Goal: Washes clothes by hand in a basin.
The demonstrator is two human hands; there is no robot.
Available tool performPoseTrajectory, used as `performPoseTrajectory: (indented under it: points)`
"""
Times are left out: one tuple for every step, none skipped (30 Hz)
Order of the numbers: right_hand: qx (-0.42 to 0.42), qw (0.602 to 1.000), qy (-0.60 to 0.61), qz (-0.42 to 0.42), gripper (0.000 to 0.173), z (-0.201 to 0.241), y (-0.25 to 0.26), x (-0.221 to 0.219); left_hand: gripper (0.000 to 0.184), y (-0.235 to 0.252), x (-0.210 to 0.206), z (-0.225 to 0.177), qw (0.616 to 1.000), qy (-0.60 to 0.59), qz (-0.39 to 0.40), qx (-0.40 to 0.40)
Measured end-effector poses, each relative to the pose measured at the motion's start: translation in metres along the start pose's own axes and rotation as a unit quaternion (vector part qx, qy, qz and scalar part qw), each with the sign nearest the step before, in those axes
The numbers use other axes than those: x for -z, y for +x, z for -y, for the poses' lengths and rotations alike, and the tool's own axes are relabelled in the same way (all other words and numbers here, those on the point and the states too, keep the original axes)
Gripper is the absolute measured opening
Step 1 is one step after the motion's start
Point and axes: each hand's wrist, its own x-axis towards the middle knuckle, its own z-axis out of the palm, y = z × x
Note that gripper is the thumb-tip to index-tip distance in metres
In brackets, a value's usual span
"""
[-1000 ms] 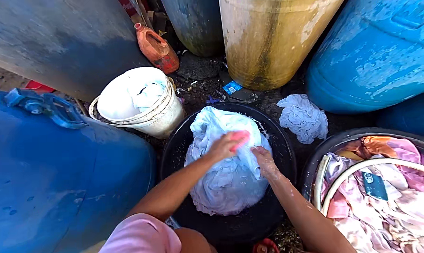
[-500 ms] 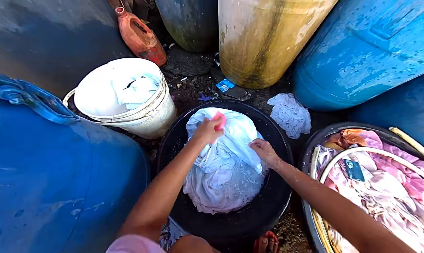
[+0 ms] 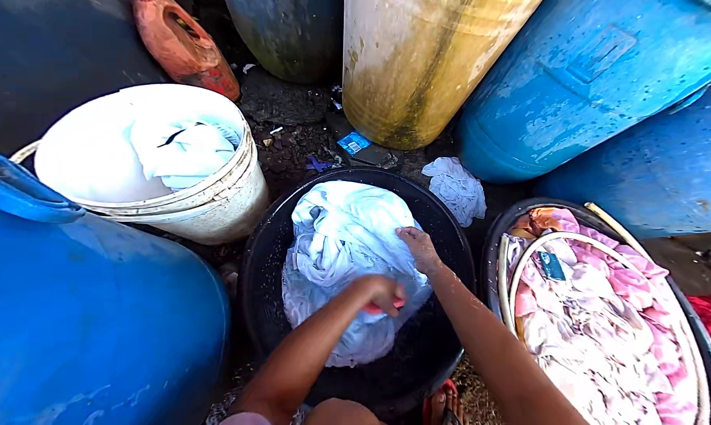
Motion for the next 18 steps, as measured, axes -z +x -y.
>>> performPoseTrajectory:
  points:
    - [-0.001, 0.999, 0.039, -0.003, 0.022, -0.005, 0.001, 0.000, 0.048, -0.027, 0.024, -0.001, 1.000, -0.015, -0.012, 0.002]
    - [-0.006, 0.997, 0.078, -0.006, 0.020, -0.011, -0.001, -0.003, 0.048, -0.051, 0.041, -0.001, 0.997, -0.049, -0.066, 0.010]
    - [-0.010, 0.993, 0.115, -0.012, 0.019, -0.016, -0.002, -0.007, 0.053, -0.066, 0.052, -0.003, 0.984, -0.086, -0.148, 0.039]
    - [-0.013, 0.988, 0.154, -0.020, 0.018, -0.019, -0.003, -0.012, 0.056, -0.067, 0.055, -0.007, 0.961, -0.096, -0.246, 0.083]
    - [-0.012, 0.981, 0.191, -0.032, 0.017, -0.022, -0.004, -0.018, 0.062, -0.056, 0.053, -0.014, 0.935, -0.082, -0.322, 0.120]
    - [-0.009, 0.975, 0.220, -0.042, 0.016, -0.025, -0.006, -0.022, 0.066, -0.040, 0.045, -0.017, 0.920, -0.067, -0.365, 0.125]
    - [-0.004, 0.970, 0.237, -0.047, 0.017, -0.028, -0.009, -0.026, 0.066, -0.027, 0.037, -0.016, 0.920, -0.051, -0.373, 0.108]
    - [0.000, 0.969, 0.241, -0.050, 0.019, -0.029, -0.010, -0.026, 0.065, -0.020, 0.034, -0.009, 0.924, -0.038, -0.370, 0.095]
    - [0.000, 0.973, 0.226, -0.052, 0.020, -0.031, -0.014, -0.024, 0.061, -0.017, 0.036, 0.005, 0.917, -0.042, -0.386, 0.090]
    - [-0.006, 0.976, 0.210, -0.054, 0.019, -0.033, -0.018, -0.023, 0.058, -0.016, 0.040, 0.026, 0.901, -0.049, -0.417, 0.108]
    - [-0.008, 0.978, 0.199, -0.057, 0.017, -0.034, -0.019, -0.024, 0.058, -0.015, 0.048, 0.048, 0.877, -0.051, -0.454, 0.148]
    - [-0.004, 0.979, 0.193, -0.061, 0.017, -0.034, -0.018, -0.025, 0.061, -0.016, 0.058, 0.062, 0.859, -0.061, -0.474, 0.185]
    - [0.004, 0.979, 0.191, -0.066, 0.017, -0.035, -0.017, -0.026, 0.063, -0.015, 0.059, 0.061, 0.851, -0.069, -0.480, 0.201]
    - [0.013, 0.978, 0.196, -0.071, 0.018, -0.035, -0.015, -0.026, 0.064, -0.010, 0.053, 0.047, 0.852, -0.071, -0.484, 0.186]
    - [0.021, 0.976, 0.204, -0.071, 0.018, -0.036, -0.013, -0.028, 0.066, -0.005, 0.041, 0.025, 0.868, -0.069, -0.467, 0.157]
    - [0.027, 0.975, 0.213, -0.065, 0.018, -0.039, -0.014, -0.028, 0.067, -0.004, 0.030, 0.003, 0.893, -0.062, -0.425, 0.135]
    - [0.031, 0.975, 0.212, -0.059, 0.019, -0.039, -0.014, -0.025, 0.066, -0.008, 0.029, -0.009, 0.913, -0.060, -0.383, 0.124]
    - [0.029, 0.978, 0.198, -0.056, 0.020, -0.038, -0.017, -0.022, 0.063, -0.012, 0.033, -0.007, 0.917, -0.072, -0.375, 0.119]
